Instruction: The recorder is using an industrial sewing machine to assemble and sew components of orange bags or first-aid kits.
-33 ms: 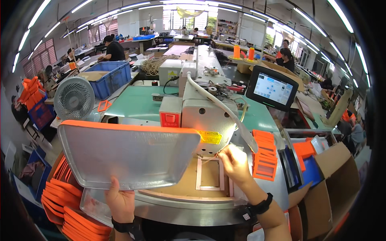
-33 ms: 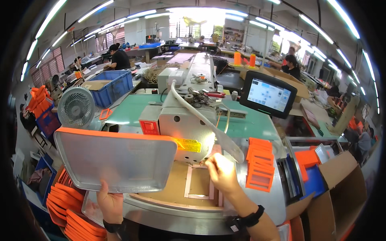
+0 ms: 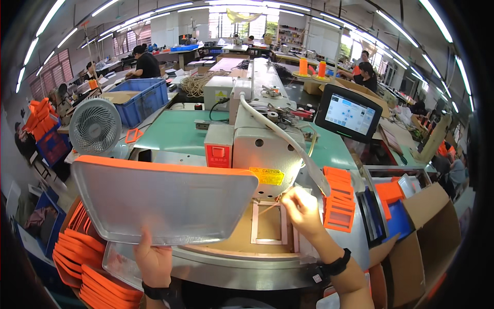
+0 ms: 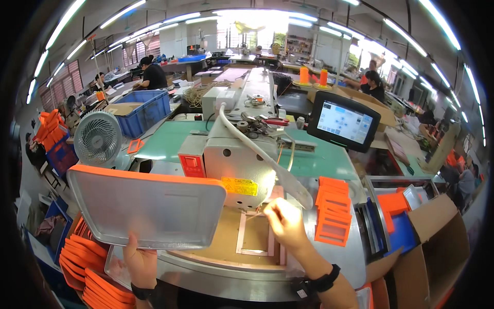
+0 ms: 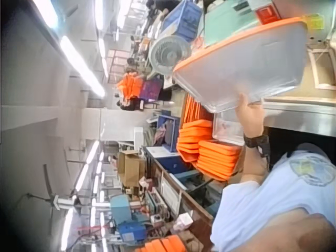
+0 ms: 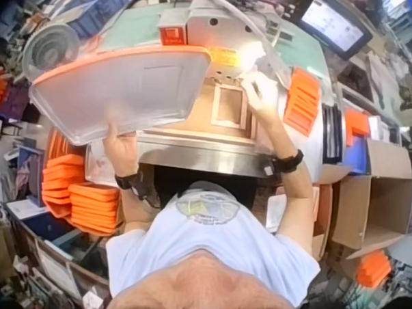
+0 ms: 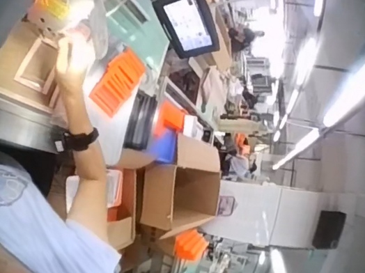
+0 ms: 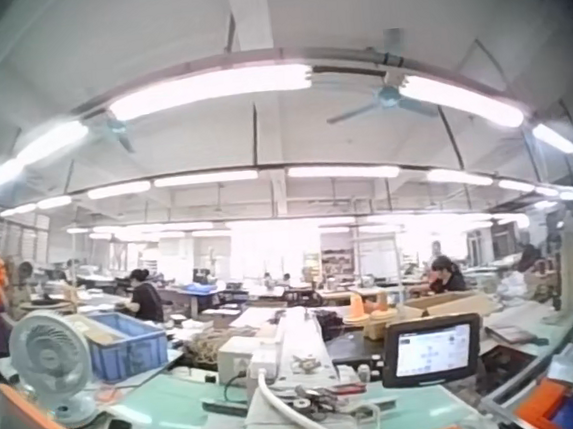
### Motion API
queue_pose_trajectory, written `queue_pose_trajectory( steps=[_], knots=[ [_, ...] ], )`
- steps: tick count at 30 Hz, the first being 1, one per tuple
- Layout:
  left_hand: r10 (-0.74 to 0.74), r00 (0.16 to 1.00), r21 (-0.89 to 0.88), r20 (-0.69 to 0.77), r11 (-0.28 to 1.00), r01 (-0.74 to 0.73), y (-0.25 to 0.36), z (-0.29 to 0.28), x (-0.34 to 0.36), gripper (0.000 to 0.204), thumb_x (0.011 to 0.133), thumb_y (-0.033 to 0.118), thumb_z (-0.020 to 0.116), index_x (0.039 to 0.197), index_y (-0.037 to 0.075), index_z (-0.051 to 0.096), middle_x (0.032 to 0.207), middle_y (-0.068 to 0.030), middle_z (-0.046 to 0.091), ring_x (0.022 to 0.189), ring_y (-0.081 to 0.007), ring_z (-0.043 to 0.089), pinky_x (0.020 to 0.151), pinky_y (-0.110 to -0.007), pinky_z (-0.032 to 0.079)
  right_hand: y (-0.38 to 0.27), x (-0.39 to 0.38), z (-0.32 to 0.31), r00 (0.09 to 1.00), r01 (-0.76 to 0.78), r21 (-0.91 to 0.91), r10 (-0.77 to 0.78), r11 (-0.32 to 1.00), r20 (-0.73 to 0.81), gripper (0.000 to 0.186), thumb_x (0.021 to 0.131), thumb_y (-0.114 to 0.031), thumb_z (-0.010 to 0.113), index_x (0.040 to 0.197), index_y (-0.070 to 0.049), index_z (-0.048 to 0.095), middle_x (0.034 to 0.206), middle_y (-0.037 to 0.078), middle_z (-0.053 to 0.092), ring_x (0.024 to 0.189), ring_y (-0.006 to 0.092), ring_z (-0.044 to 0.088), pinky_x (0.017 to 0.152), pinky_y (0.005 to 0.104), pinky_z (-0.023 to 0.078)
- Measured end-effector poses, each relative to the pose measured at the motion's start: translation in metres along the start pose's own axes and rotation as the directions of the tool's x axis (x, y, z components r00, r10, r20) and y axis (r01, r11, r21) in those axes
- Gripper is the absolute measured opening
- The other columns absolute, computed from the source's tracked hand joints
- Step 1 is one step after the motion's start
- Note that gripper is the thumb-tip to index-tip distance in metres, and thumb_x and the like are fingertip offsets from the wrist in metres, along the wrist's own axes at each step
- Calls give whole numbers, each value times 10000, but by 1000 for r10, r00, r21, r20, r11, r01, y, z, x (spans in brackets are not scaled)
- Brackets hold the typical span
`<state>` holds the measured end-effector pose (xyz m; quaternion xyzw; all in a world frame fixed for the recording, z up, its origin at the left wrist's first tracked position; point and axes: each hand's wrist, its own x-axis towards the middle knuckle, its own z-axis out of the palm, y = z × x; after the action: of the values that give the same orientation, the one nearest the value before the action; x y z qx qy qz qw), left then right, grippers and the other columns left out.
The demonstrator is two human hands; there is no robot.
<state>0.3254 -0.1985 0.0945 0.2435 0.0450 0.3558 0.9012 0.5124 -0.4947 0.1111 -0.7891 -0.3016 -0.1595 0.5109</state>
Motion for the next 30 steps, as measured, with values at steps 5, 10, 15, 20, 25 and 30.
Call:
queue_pose_trajectory(
  steps=[5, 10, 15, 20, 25, 30],
  knots=[
    [16, 996, -26, 91, 1000, -13, 4, 18, 5, 444, 959, 87, 647, 1375, 52, 498, 1358, -66, 571, 1260, -230, 550, 1102, -428, 450, 4, 3, 14, 994, -57, 104, 66, 993, -83, 48, 943, 7, 580, 897, 14, 574, 796, 29, 564, 702, 88, 529, 677, 248, 463],
    [81, 996, -38, 38, 996, -79, 4, -6, 22, 406, 990, 137, 617, 1369, 46, 501, 1340, -80, 585, 1243, -243, 571, 1074, -440, 477, 34, -4, 11, 984, -110, -45, 116, 993, 133, 104, 974, -62, 564, 902, 11, 584, 787, 71, 622, 736, 150, 606, 692, 302, 496],
    [-97, 990, -107, 100, 988, 108, -3, 3, 16, 402, 1018, 202, 578, 1377, 37, 504, 1348, -91, 596, 1249, -243, 571, 1057, -446, 489, -28, -47, 47, 798, -142, 250, -38, 958, 601, 405, 1000, -252, 605, 1358, -70, 553, 868, 104, 663, 776, 238, 640, 748, 366, 529],
    [-102, 968, -220, 228, 963, 153, 11, 20, 9, 391, 1037, 202, 544, 1385, 28, 510, 1388, -105, 585, 1293, -248, 547, 1086, -468, 455, -54, -28, 25, 676, -215, 191, 5, 958, 737, 213, 1002, -203, 608, 1116, -26, 641, 828, 78, 658, 779, 159, 638, 726, 319, 520],
    [-136, 963, -205, 233, 961, 185, 6, 27, 10, 392, 1037, 191, 541, 1391, 26, 504, 1406, -110, 570, 1308, -240, 527, 1121, -466, 416, -55, -28, 13, 868, -233, 249, 85, 940, 490, 204, 987, -96, 607, 1170, -11, 634, 911, 72, 671, 836, 106, 617, 758, 251, 508],
    [-148, 950, -338, 275, 910, 239, 0, 35, 10, 397, 1056, 162, 500, 1413, -8, 461, 1400, -145, 553, 1298, -272, 531, 1127, -493, 411, -57, -34, 38, 738, -257, 279, 1, 925, 675, 344, 1018, -143, 558, 1341, -29, 574, 927, 77, 655, 825, 122, 604, 755, 282, 503]
  ],
)
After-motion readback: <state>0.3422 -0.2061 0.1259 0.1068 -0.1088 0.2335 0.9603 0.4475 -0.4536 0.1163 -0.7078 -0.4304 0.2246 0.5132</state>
